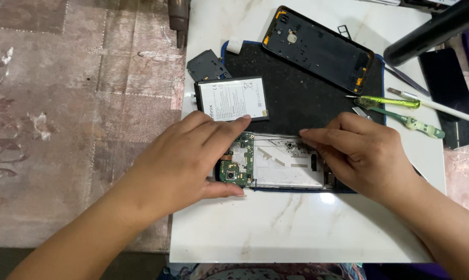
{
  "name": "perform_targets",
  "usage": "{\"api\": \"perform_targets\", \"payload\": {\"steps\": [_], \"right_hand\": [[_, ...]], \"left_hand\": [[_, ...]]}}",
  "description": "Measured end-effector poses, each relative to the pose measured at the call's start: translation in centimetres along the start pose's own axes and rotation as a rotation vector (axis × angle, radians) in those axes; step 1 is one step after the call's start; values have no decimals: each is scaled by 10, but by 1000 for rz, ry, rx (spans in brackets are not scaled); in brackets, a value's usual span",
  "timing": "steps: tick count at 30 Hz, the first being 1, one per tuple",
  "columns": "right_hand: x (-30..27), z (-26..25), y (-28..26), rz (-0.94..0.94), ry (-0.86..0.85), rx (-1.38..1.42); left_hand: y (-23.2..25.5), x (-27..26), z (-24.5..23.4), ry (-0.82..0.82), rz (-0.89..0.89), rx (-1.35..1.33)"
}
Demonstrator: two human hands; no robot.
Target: The person works on a disassembled smartphone, using a small brush to clean the internal components and a metal tool to pry and adjust parts. They handle the motherboard and battery, carefully manipulating the small connectors and screws on the circuit board.
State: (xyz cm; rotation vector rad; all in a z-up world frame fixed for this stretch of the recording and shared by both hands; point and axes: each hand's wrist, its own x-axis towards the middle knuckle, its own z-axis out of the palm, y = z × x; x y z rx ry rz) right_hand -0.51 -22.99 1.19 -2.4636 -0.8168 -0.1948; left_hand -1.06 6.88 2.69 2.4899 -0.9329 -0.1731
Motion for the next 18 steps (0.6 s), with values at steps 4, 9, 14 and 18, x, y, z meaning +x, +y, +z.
{"api": "perform_targets", "payload": {"steps": [4, 9, 14, 18], "right_hand": [[-3, 1, 0, 49, 7, -12], [-7, -10, 0, 79, -10, -58], [-12, -14, 6, 158, 48, -92], [-14, -8, 15, 151, 58, -81]], "left_hand": [[-1, 5, 5, 30, 22, 18], [7, 5, 18, 142, 82, 14], [1, 13, 24, 167, 166, -30], [0, 10, 27, 155, 184, -40]]}}
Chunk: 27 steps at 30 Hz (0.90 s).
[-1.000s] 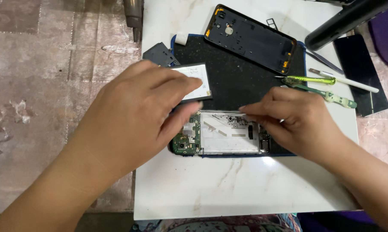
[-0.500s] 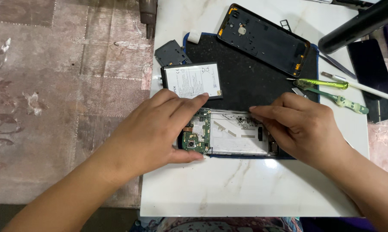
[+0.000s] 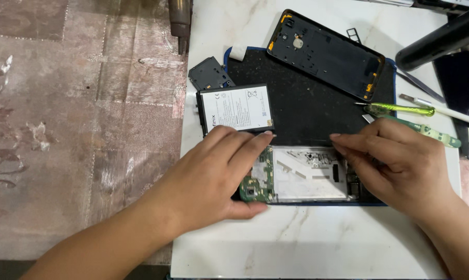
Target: The person works on a disassembled smartphone, using a small brush to clean the internal components and a metal tool to pry and adjust parts. They handle the motherboard and battery, carefully manipulating the small connectors and screws on the circuit board.
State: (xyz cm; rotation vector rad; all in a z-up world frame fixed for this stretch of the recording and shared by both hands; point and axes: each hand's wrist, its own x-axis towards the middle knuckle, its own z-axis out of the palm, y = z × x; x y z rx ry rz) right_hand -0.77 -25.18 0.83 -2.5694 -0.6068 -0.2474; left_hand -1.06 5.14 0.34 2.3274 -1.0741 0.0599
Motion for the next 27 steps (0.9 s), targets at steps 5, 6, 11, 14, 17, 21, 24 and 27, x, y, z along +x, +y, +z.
{"api": "perform_targets", "payload": {"steps": [5, 6, 11, 14, 17, 21, 24, 27], "right_hand": [[-2, 1, 8, 31, -91, -23], [-3, 2, 9, 19, -89, -37], [-5, 5, 10, 3, -107, -1], [-5, 6, 11, 19, -153, -14], [-4, 8, 12, 60, -178, -22], [-2, 9, 11, 51, -167, -2], [-2, 9, 9, 65, -165, -4], [-2, 9, 9, 79, -178, -18]], "left_hand": [[-2, -3, -2, -11, -5, -15], [-2, -3, -2, -7, 21, 8], [-2, -3, -5, 5, 49, -29], [-2, -2, -5, -1, 52, -33], [-1, -1, -5, -11, 42, -38], [-1, 0, -5, -18, 35, -29], [-1, 0, -4, -26, 37, -26], [-1, 0, -3, -23, 45, -12]]}}
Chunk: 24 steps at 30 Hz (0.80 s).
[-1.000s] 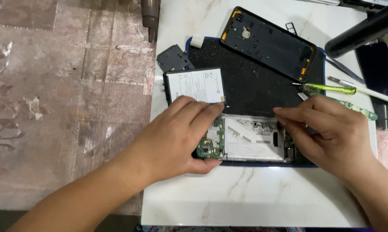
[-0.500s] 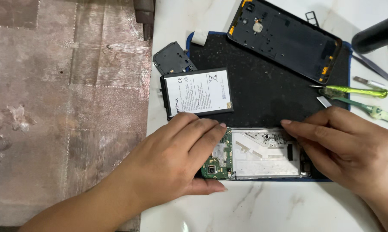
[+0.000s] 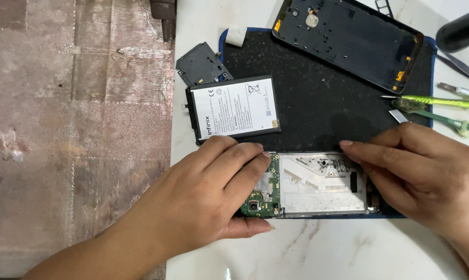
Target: The person works on a disassembled smartphone, using a small brush to clean the internal components and a metal tool to pry and adjust parts. They handle the motherboard and battery, carefully manipulating the small connectors and screws on the circuit board.
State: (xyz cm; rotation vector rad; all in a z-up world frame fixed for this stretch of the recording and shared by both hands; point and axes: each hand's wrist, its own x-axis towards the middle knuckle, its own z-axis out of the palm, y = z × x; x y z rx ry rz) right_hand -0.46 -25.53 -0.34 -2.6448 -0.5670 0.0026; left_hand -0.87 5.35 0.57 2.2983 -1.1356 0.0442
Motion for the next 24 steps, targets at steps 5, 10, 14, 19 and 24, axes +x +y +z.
{"api": "perform_targets", "payload": {"steps": [5, 10, 14, 19, 24], "right_hand": [[0, 1, 3, -31, -15, -21], [-1, 0, 6, -53, -13, -29], [-2, 2, 7, -43, -9, 7], [-2, 2, 7, -73, 23, 20], [-1, 3, 6, -45, 38, 47]], "left_hand": [[1, 0, 0, -17, -4, 7], [0, 1, -1, -8, 6, 28], [0, 0, 0, -11, 2, 21], [1, 0, 0, -10, -1, 23], [1, 0, 0, -34, -18, 5]]}}
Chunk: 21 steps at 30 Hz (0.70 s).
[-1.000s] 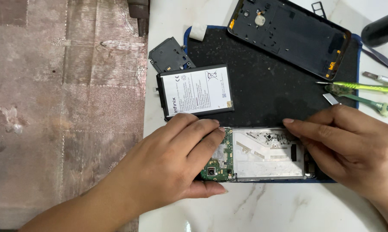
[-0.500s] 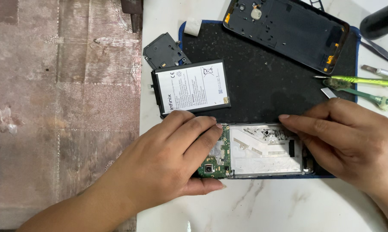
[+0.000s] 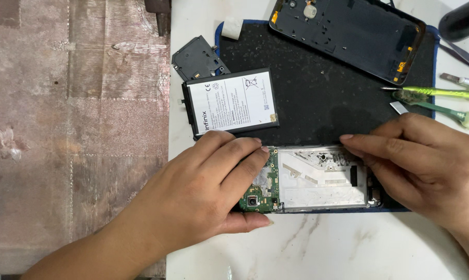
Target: The person works on a disassembled smartphone, using a small brush to clean the internal components and a metal tool to pry and adjust parts. They handle the motherboard and battery, carefully manipulating the small connectors and screws on the circuit board.
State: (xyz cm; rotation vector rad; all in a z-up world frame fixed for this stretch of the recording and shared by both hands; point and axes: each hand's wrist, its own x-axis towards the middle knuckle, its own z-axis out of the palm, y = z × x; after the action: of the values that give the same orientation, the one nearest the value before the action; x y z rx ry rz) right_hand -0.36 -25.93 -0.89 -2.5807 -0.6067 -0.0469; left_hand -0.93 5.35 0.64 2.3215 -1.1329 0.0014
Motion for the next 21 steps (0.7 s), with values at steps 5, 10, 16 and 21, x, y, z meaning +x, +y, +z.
{"api": "perform_targets", "payload": {"steps": [5, 10, 16, 21], "right_hand": [[1, -1, -1, 0, -11, -5], [1, -2, -4, 4, -13, -10], [2, -1, -1, -39, -18, -7], [2, -2, 0, -33, -28, -16]], "left_hand": [[0, 0, -1, 9, 10, 11], [0, 0, 0, -3, 0, 10], [0, 0, 0, -7, 5, 16], [1, 0, 1, -3, -7, 21]]}}
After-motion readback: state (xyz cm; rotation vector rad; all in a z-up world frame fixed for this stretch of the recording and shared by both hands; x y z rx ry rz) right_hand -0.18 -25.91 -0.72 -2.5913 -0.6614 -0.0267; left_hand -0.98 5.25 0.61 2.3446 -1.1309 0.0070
